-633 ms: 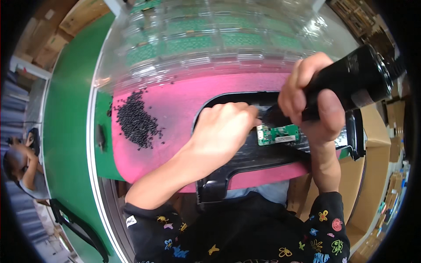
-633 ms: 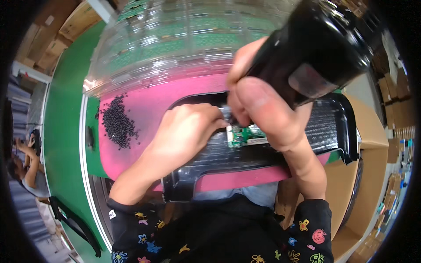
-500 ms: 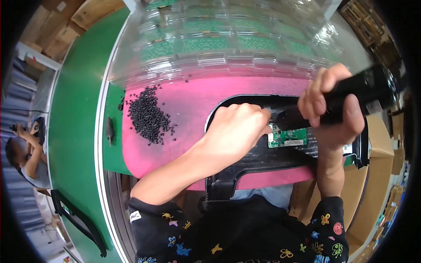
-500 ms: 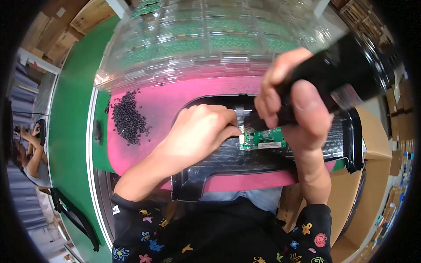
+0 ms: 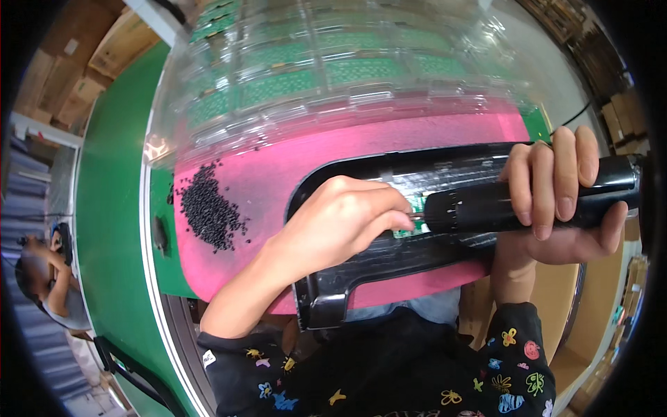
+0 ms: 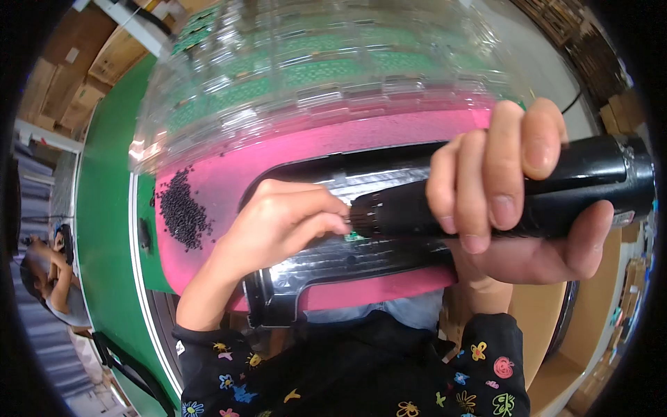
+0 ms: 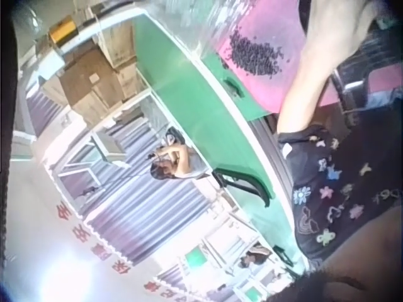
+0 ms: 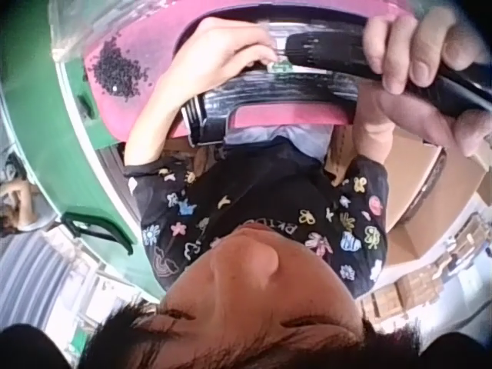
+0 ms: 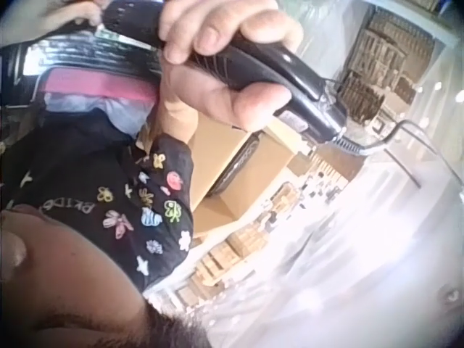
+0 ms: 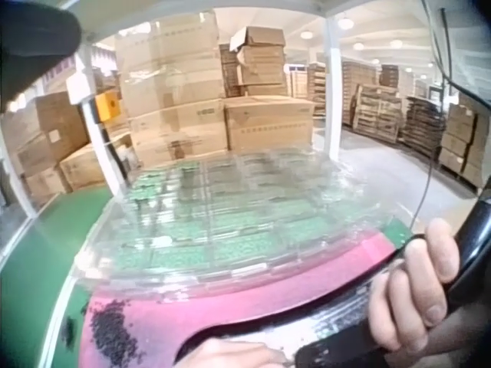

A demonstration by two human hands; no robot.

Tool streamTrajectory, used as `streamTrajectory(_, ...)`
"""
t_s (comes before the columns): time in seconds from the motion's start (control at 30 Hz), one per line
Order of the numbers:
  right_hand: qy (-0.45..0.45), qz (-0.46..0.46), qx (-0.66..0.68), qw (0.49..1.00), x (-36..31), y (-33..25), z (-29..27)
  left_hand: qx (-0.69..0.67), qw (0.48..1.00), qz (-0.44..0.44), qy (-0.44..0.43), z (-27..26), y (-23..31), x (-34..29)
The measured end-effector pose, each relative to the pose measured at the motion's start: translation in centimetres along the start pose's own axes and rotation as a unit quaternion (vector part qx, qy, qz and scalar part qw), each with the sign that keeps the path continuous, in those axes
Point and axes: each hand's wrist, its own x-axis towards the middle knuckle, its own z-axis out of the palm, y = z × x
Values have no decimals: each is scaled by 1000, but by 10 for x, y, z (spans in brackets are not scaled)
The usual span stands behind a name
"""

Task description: Assembling circuit boards into black plastic housings using an electric screwdriver at a factory workstation.

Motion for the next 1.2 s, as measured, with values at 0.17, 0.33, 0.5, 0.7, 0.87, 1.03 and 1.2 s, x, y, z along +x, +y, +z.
streamTrajectory(0.17, -36, 27, -1, 999, -1, -11, -6, -24, 999, -17, -38, -10, 8, 7)
streamTrajectory(0.33, -35, 18, -55, 998, 0, -16, -13, 324, 854, -394, 100, -66, 14, 3)
streamTrajectory(0.5, -41, 25, -55, 997, -1, -12, -10, 362, 818, -447, -18, -84, -4, -33)
streamTrajectory(0.7, -44, 38, -54, 997, -1, -13, -13, 444, 817, -365, -44, -71, -20, -54)
streamTrajectory(0.87, -63, 51, -56, 995, -1, -9, -17, 421, 817, -387, -70, -74, -10, -45)
streamTrajectory(1.03, -49, 49, -66, 995, 1, -16, -11, 341, 893, -294, -8, -72, 3, -20)
streamTrajectory(1.2, -43, 146, -139, 979, -1, -10, 2, 337, 887, -309, 65, -64, 10, -16)
